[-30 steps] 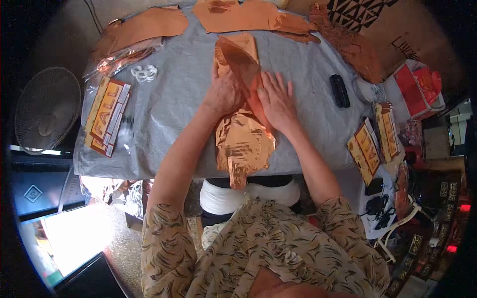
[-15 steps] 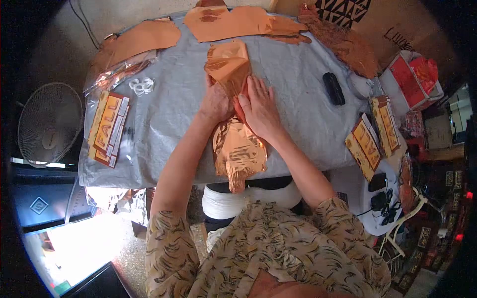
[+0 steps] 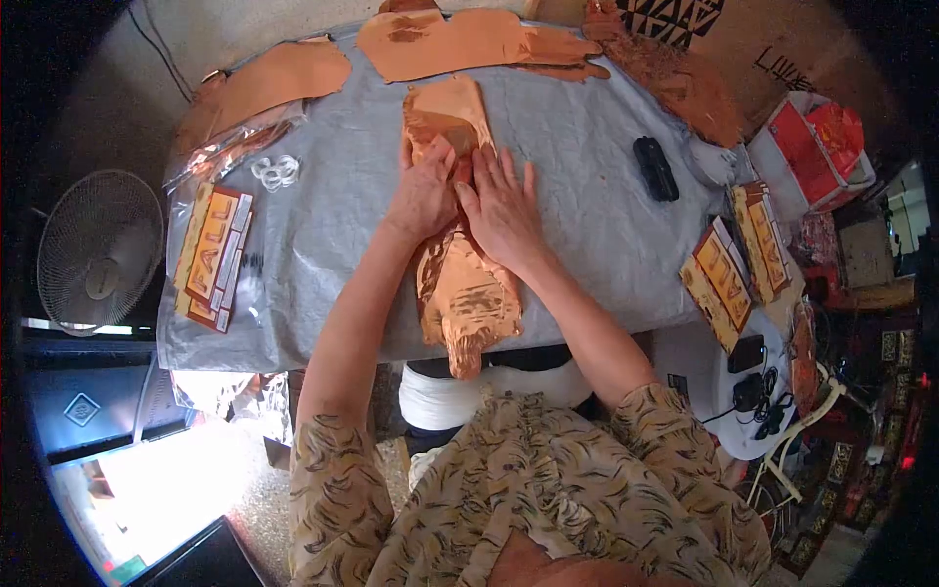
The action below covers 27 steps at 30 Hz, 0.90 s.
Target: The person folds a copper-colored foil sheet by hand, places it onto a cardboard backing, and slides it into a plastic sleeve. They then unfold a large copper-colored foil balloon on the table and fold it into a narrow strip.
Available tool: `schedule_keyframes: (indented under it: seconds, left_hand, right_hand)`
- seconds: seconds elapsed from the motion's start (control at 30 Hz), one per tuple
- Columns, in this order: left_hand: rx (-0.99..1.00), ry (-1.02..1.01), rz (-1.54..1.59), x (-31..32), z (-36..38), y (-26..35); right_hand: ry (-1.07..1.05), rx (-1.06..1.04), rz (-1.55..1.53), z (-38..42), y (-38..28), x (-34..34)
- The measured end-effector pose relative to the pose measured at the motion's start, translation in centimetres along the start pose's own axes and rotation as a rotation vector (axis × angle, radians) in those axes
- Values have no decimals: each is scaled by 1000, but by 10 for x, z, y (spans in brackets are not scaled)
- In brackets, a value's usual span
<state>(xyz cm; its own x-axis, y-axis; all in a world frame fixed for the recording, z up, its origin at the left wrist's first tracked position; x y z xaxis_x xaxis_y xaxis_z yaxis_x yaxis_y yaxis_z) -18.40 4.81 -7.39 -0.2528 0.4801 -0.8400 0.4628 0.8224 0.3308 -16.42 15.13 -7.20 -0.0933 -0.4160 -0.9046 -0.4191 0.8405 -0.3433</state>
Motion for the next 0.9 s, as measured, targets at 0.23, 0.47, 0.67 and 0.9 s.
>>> schedule_keyframes:
  seconds: [0.23,0.47,0.67,0.9]
  left_hand:
    - [16,7,199,-22,-15,-16]
    - [83,434,110,-110,-58,-41]
    - [207,-61,-127,-31,-103,0]
    - [105,-214,-203,-14,-109,-14]
  right_hand:
    - [33,-18,19,4,-7,-6]
    - [55,-34,42,6,-8,-9]
    - [89,-61,57,5,-12,-7]
    - [65,-62,77,5,-14,-8]
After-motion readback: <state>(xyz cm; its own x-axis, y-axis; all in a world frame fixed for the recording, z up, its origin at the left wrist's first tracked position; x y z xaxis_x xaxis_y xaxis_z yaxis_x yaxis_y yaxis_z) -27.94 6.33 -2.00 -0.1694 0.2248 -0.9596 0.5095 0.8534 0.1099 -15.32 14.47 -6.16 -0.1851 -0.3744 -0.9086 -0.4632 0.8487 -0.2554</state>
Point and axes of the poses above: each hand's wrist, its own z-axis away from the middle knuckle, its own x-axis out of the palm, y = z × x, the point moved 10 cm from there along -z, towards the middle knuckle, and after that the axes turned 3 degrees about x, right-handed, at the moved point
